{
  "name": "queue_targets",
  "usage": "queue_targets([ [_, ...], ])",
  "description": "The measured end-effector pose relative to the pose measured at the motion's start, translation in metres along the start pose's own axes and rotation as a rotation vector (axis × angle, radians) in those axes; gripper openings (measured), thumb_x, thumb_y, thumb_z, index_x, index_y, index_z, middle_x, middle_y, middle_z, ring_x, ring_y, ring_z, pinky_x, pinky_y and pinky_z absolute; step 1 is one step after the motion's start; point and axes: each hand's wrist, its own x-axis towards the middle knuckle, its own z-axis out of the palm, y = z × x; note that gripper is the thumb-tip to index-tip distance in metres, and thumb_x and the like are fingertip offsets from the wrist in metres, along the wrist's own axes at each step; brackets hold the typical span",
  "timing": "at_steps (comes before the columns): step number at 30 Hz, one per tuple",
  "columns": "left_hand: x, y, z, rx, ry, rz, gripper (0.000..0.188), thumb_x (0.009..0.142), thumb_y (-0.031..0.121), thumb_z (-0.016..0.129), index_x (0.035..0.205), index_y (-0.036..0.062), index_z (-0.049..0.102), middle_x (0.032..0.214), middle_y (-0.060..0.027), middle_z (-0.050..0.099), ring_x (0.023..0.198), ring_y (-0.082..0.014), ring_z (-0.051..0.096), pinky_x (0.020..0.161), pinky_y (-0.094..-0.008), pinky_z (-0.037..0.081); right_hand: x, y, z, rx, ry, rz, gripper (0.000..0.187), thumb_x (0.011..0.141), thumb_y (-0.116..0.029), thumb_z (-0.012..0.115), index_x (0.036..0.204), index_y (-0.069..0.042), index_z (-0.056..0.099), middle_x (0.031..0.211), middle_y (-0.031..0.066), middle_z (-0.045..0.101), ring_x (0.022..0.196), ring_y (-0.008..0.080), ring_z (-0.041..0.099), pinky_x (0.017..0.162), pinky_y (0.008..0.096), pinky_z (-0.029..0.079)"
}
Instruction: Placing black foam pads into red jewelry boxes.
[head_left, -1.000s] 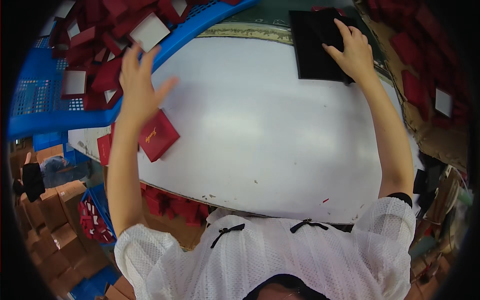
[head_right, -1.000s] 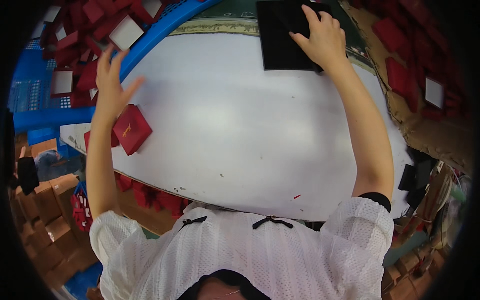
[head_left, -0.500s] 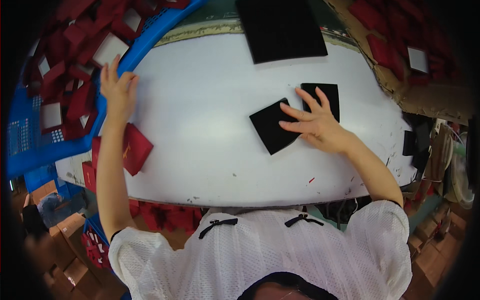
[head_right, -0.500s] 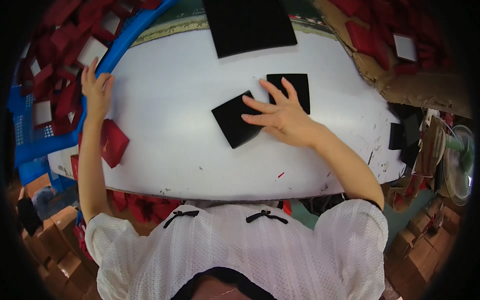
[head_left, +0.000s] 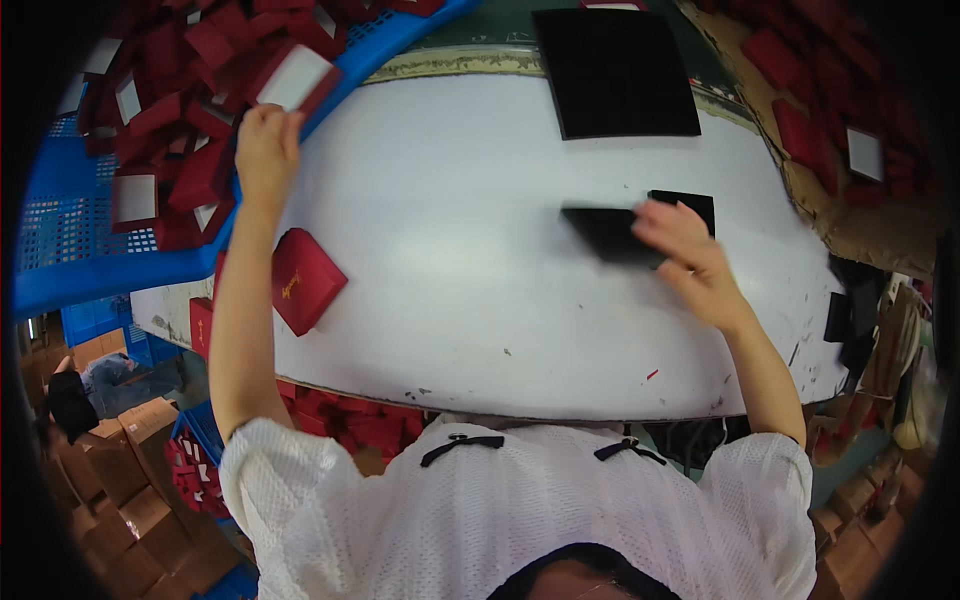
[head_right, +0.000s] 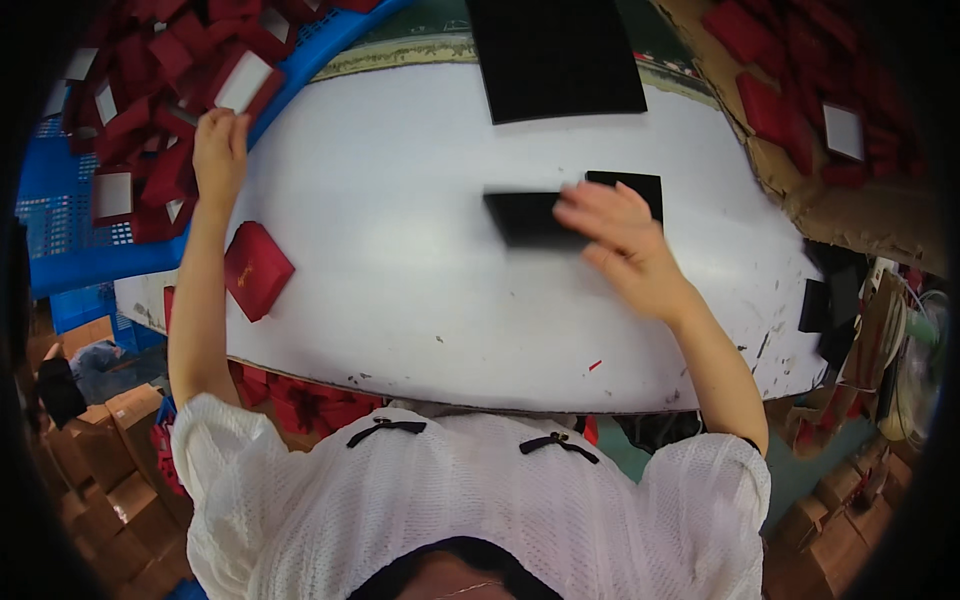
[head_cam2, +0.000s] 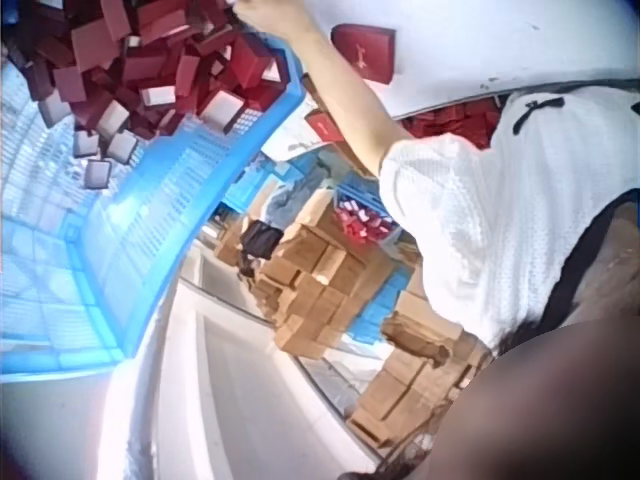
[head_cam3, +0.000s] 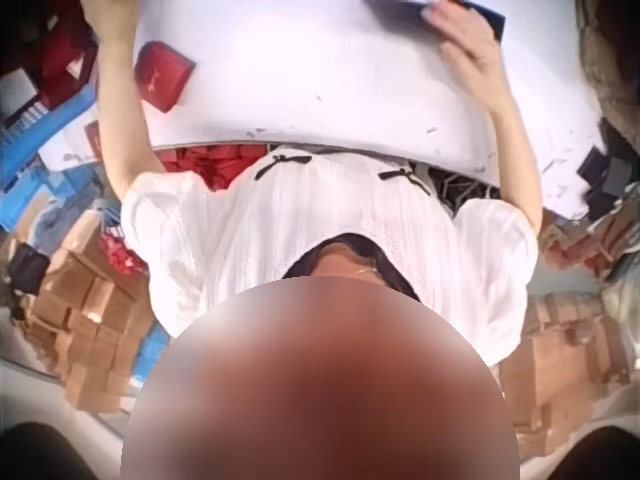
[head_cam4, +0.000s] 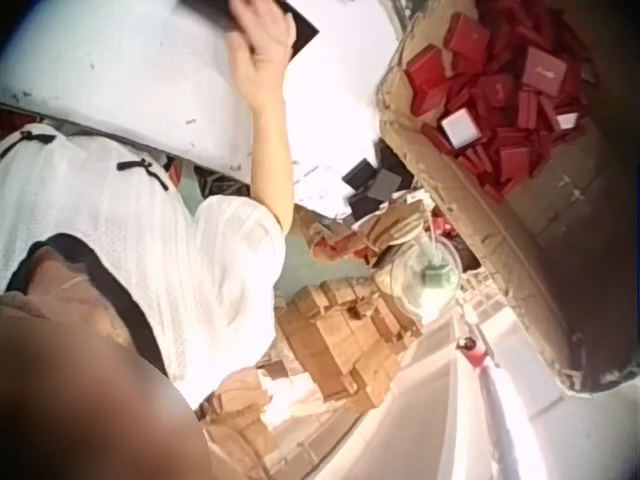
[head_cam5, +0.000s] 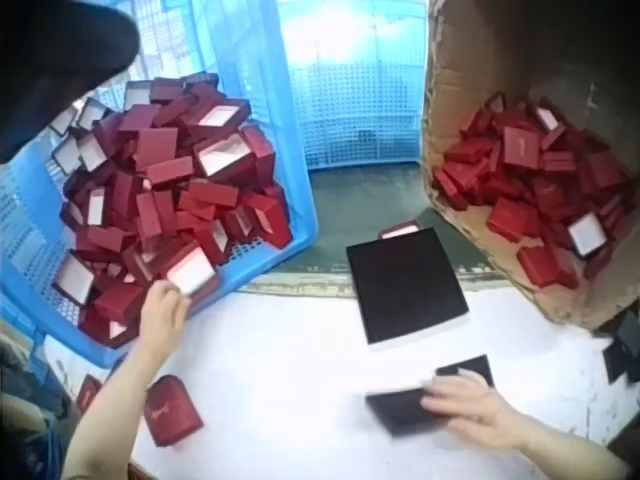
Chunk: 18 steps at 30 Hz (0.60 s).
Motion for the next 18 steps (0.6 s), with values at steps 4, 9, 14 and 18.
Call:
queue_targets([
  [4,-0.065,0.132,-0.021,-0.341,-0.206,0.313,0.021,0.068,0.019,0.076,0.069,0.0044,0.061,0.132,-0.0195,0.042,0.122,-0.0420,0.037,0.097,-0.0475,0.035,0.030,-0.028,0.009,-0.027,0.415,-0.160,0.047,0.068,0.003,0.060,0.113,-0.012,0.064,0.102,0.0104,0.056,0.098,0.0248,0.052,0.086,0.0329,0.045],
  [9,-0.083,0.183,-0.004,-0.822,-0.335,0.244,0.036,0.064,0.024,0.080,0.082,0.0055,0.056,0.134,-0.0218,0.036,0.127,-0.0439,0.028,0.098,-0.0480,0.034,0.047,-0.027,0.036,-0.324,0.120,-0.473,0.035,0.065,0.001,0.064,0.098,-0.009,0.068,0.092,0.0086,0.055,0.085,0.0253,0.053,0.073,0.0333,0.045],
  [14,-0.077,0.206,0.001,-0.851,-0.334,0.356,0.067,0.065,0.041,0.078,0.118,0.0105,0.052,0.140,-0.0237,0.024,0.124,-0.0432,0.028,0.098,-0.0521,0.027,0.039,-0.031,0.033,-0.186,-0.044,-0.441,0.033,0.067,-0.006,0.068,0.099,-0.011,0.066,0.099,0.0072,0.055,0.092,0.0256,0.053,0.082,0.0371,0.044],
  [18,-0.078,0.204,-0.014,-0.538,-0.527,0.543,0.057,0.073,0.035,0.071,0.126,0.0255,0.052,0.145,-0.0093,0.029,0.127,-0.0425,0.024,0.099,-0.0557,0.023,0.043,0.013,-0.029,-0.076,0.344,-0.029,0.031,0.071,-0.019,0.072,0.100,-0.009,0.066,0.112,0.0101,0.059,0.101,0.0263,0.056,0.090,0.0367,0.043],
])
